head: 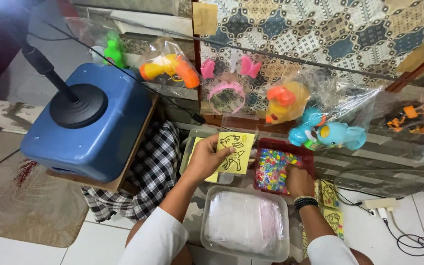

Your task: The person packages small animal-themed stickers by hand into clear plastic bags, using a toothpick to assist with positioning.

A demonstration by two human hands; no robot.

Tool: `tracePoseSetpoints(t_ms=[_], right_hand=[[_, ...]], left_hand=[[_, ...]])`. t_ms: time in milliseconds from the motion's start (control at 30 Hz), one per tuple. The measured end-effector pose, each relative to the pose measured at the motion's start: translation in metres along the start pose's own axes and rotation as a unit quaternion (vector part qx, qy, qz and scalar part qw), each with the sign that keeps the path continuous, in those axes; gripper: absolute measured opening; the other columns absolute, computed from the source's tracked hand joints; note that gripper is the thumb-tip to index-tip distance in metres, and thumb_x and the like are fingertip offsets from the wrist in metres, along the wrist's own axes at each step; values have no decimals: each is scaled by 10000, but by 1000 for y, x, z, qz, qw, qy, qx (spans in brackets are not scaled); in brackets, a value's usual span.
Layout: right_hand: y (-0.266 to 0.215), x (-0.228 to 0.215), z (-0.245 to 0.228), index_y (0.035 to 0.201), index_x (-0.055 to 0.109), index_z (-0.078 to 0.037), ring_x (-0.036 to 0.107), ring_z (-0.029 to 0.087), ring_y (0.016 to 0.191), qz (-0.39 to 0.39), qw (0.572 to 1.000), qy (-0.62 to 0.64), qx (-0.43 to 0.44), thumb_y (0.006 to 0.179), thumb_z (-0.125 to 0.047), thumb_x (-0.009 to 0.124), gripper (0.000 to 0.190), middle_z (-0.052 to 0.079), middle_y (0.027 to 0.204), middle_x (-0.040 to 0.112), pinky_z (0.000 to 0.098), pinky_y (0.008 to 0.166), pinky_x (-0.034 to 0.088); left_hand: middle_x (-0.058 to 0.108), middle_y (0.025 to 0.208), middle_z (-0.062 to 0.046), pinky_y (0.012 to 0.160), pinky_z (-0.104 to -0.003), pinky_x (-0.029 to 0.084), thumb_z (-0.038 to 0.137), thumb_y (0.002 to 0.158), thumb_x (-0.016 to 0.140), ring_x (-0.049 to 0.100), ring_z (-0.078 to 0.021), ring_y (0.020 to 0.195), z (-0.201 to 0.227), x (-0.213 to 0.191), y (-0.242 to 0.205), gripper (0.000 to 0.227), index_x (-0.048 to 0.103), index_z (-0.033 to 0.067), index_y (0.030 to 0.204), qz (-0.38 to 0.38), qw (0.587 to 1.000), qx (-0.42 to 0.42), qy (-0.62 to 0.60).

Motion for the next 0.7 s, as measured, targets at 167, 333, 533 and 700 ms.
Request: tracePoseSetpoints(t_ms=[167, 333, 533, 700], right_hand=[[-27, -53, -19, 1204, 734, -220, 737, 406, 1095, 12, 998, 63, -9, 912, -116, 560, 355, 174, 1121, 763, 535, 961, 583], [-63, -106, -30, 1268, 678, -40, 679, 498, 1115, 40, 957, 286, -22, 854, 4, 601, 423, 306, 1104, 740, 606, 926, 536], [-47, -89, -25, 1113, 706, -140, 708, 474, 999, 93, 974, 180, -101, 962, -186, 609, 186, 225, 978, 751, 590, 852, 567], [-61, -120, -34, 979, 795, -190, 733, 395, 903, 128, 966, 188, -126, 939, -202, 676, 126, 137, 868, 749, 513, 790, 601]], left_hand=[[743, 711, -192, 616, -325, 571, 67, 846, 794, 687, -179, 667, -2, 6, 4, 187, 726, -46, 979, 1, 1000, 14, 15], [737, 705, -167, 614, -307, 568, 78, 858, 794, 670, -164, 651, -2, 16, 3, 187, 720, -44, 979, -16, 1000, 1, 10], [736, 714, -159, 622, -302, 566, 55, 873, 783, 633, -144, 668, -6, 26, 4, 152, 721, -43, 971, -29, 999, 2, 25], [740, 720, -186, 615, -322, 567, 55, 874, 784, 664, -170, 667, -12, 26, 8, 168, 716, -51, 985, -27, 999, 12, 31]])
Point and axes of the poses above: each hand's wrist, its own y-axis towards the middle knuckle, its own x-axis out of the palm, z = x × y, the point moved 10 cm from there along y, towards the middle knuckle
